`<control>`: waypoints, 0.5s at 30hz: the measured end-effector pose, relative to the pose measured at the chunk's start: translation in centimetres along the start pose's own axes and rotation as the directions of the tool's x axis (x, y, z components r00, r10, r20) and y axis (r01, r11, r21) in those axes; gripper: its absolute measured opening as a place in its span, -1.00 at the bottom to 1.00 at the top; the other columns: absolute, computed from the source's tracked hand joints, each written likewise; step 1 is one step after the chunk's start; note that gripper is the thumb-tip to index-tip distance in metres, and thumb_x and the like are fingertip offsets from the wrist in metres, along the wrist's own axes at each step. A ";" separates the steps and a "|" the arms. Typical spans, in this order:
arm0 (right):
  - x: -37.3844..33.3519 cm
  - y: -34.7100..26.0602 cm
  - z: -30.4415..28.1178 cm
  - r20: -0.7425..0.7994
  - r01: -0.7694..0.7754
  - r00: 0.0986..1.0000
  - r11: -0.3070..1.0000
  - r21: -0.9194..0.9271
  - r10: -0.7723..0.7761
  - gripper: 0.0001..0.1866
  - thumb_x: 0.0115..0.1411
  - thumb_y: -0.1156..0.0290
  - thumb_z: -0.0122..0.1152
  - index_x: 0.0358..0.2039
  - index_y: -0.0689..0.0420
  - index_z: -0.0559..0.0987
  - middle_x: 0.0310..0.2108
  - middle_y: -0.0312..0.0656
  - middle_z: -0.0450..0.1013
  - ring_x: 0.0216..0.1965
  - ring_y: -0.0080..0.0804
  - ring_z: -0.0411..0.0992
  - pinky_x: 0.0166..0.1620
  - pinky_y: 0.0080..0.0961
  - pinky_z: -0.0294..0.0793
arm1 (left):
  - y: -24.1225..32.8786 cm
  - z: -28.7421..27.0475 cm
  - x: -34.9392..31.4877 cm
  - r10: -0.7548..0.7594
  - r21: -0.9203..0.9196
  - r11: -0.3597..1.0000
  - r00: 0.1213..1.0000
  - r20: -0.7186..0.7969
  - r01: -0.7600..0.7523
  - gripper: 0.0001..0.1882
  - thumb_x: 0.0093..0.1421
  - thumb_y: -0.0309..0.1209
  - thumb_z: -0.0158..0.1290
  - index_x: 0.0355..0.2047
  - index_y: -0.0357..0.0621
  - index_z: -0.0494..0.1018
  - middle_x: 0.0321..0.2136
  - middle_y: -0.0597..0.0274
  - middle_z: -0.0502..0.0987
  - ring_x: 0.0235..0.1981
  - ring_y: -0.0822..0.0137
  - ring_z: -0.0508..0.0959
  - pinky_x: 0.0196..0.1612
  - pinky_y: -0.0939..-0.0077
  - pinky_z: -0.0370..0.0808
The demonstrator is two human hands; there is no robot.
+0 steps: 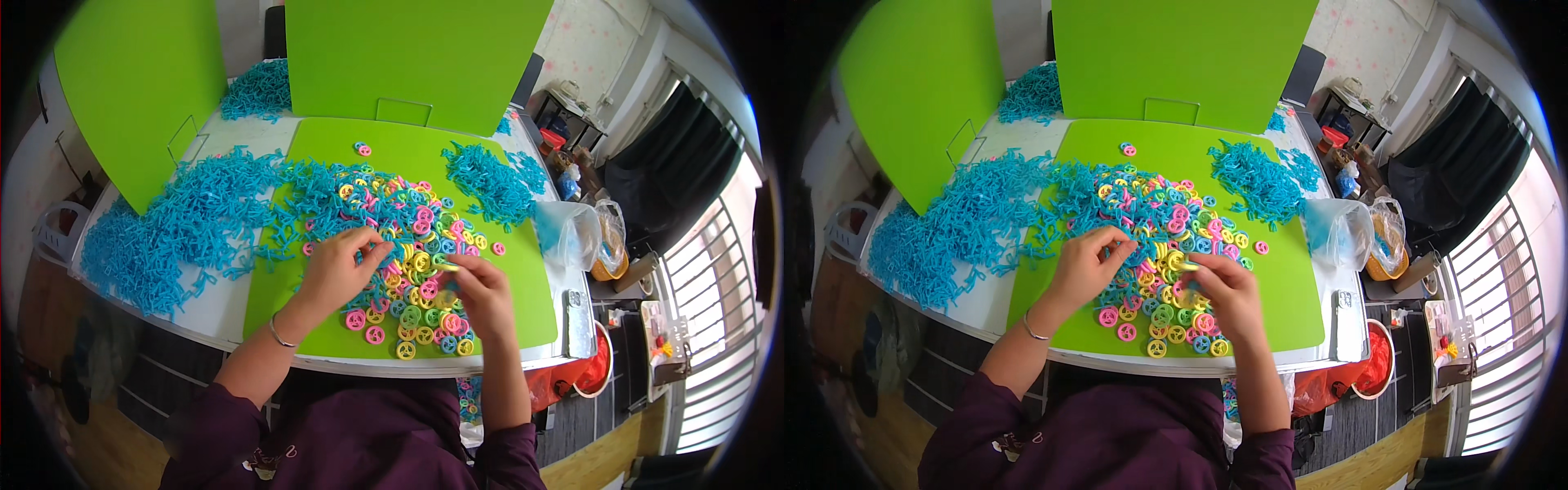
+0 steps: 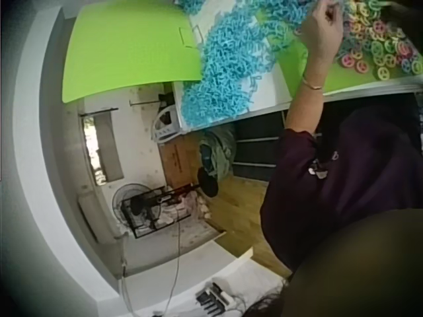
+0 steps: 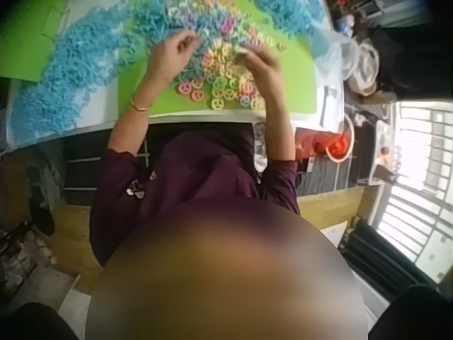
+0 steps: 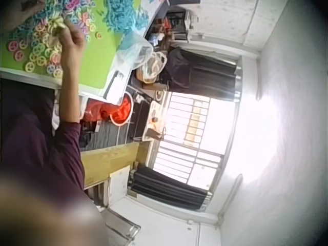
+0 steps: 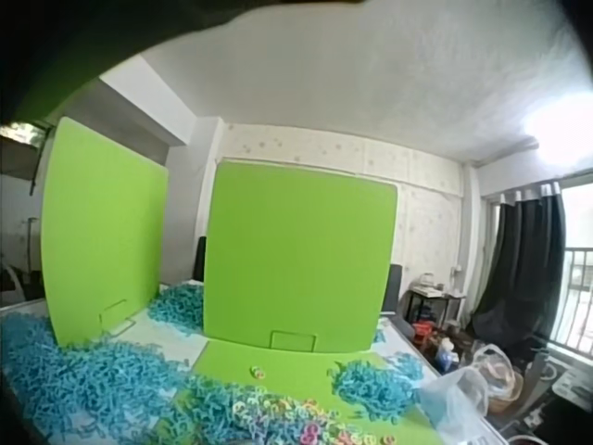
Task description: The person is picking up, inspecting, and connecting colorful smiley-face rings on a workbench.
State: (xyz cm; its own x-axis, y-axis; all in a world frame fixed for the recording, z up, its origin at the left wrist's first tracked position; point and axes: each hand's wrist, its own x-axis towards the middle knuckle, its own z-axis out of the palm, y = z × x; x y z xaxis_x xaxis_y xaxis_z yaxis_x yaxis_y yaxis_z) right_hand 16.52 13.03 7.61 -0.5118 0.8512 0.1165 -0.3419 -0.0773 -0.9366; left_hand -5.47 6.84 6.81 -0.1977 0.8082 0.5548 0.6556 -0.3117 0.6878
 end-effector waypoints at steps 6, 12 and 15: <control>-8.5 -6.7 -7.5 0.283 0.239 0.954 0.810 -0.536 -0.094 -0.87 0.03 0.58 0.23 -0.36 0.32 0.57 -0.39 -0.05 0.52 -0.34 -0.27 0.50 -0.27 -0.43 0.46 | -0.7 -2.1 -0.2 0.056 0.113 0.989 0.947 0.315 -0.096 -0.80 -0.13 -0.36 0.30 -0.49 -0.08 0.52 -0.51 0.25 0.42 -0.38 0.28 0.42 -0.28 0.38 0.37; -14.4 -8.3 -9.4 0.096 -0.049 0.944 0.421 -0.906 0.316 -0.67 -0.05 0.50 0.35 -0.19 0.14 0.62 -0.37 -0.15 0.54 -0.40 -0.38 0.49 -0.29 -0.50 0.46 | -0.4 -1.5 -1.1 0.081 0.253 0.937 0.853 0.515 -0.242 -0.77 -0.20 -0.32 0.32 -0.48 0.00 0.56 -0.36 0.27 0.35 -0.19 0.23 0.31 -0.08 0.37 0.29; -14.4 -8.2 -8.6 -0.022 -0.120 0.937 0.262 -0.958 0.349 -0.59 -0.10 0.55 0.38 -0.15 0.10 0.61 -0.32 -0.13 0.55 -0.28 -0.32 0.52 -0.21 -0.47 0.48 | -0.9 -1.2 -1.3 0.128 0.255 0.924 0.859 0.496 -0.285 -0.79 -0.19 -0.32 0.31 -0.50 0.00 0.56 -0.38 0.29 0.33 -0.21 0.24 0.31 -0.04 0.36 0.26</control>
State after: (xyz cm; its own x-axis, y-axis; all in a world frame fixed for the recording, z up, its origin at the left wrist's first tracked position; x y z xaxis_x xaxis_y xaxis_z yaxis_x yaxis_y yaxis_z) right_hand 33.46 5.87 10.72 -0.5813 0.7820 -0.2247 0.7268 0.3749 -0.5755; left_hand -6.68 5.49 6.09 0.2755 0.9019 0.3326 0.8478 -0.3911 0.3583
